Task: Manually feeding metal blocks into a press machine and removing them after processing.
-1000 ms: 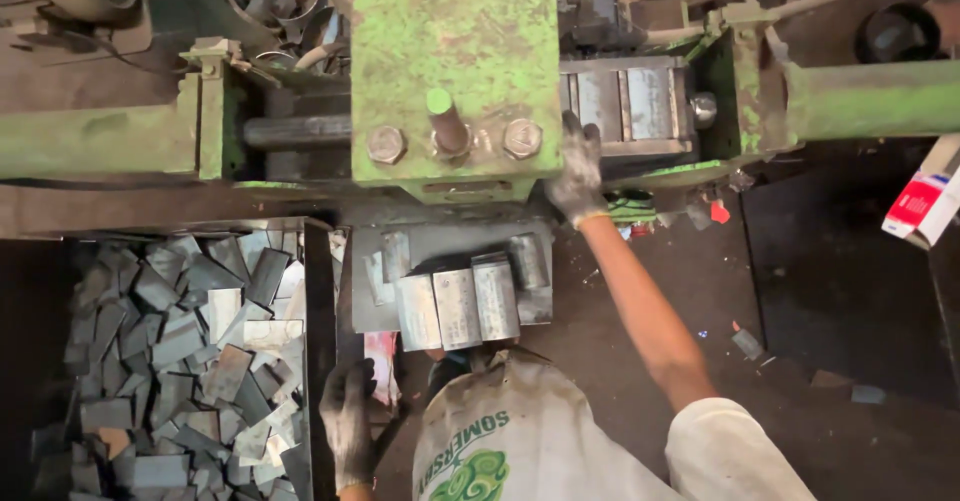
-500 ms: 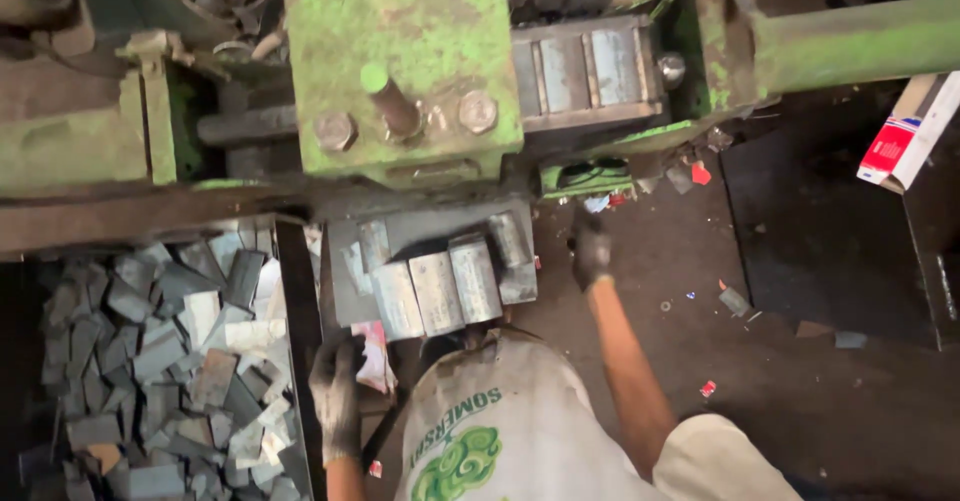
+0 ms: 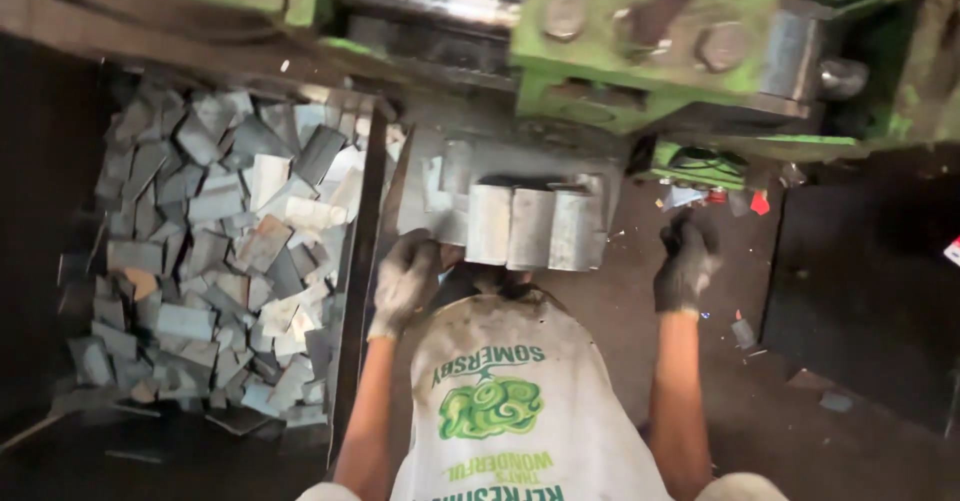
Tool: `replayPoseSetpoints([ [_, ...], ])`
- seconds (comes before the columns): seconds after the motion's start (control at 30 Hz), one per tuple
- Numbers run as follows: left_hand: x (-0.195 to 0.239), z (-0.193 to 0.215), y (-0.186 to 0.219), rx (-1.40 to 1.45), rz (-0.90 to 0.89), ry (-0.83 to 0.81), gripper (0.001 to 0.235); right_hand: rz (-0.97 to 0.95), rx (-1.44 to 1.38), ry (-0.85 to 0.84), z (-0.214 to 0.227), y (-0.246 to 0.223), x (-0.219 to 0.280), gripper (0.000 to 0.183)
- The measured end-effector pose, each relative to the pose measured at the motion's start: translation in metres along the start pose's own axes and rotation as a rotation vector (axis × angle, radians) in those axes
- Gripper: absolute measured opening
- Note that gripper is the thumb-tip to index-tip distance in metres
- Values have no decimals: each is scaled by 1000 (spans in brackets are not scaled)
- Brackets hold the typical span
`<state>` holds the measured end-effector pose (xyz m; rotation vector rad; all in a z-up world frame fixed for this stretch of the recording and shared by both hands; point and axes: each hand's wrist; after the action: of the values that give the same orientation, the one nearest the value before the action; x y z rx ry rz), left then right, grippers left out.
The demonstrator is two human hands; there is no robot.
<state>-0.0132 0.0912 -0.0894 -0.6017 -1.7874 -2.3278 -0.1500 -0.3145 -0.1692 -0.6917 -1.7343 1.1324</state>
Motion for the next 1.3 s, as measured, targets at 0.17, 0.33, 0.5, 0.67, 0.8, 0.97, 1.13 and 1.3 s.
replayPoseSetpoints([
  [0.17,-25,6,-95,-469,-330,-214,39,322,16,-211,-77,-27,109,12],
  [0.33,-17,39,-79,-357,-277,-298,40,358,500,-473,-152,-29,200,16],
  [0.5,-63,104,-88,-234,-341,-116,43,460,878,-746,-218,-9,254,22],
  [0.67,-182,209,-171,-366,-359,132,42,287,1038,-837,-249,22,256,24],
  [0.8,-296,299,-179,-482,-64,338,64,211,1184,-720,-259,30,259,28],
  [0.97,-336,369,-56,-992,-41,253,113,215,1245,-608,-266,35,268,26],
  [1.13,-400,383,-122,-1092,-75,220,94,239,1231,-569,-264,46,277,23],
  [1.3,-412,444,-96,-962,-36,241,54,251,1229,-570,-264,51,278,20],
])
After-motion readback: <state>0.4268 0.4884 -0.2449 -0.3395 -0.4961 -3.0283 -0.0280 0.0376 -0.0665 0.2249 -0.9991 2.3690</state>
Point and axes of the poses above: each hand's wrist, its own x-axis away from the middle knuckle, its own z-axis out of the back of the hand, y = z × x, and after that the axes turned 7 degrees about x, right-handed
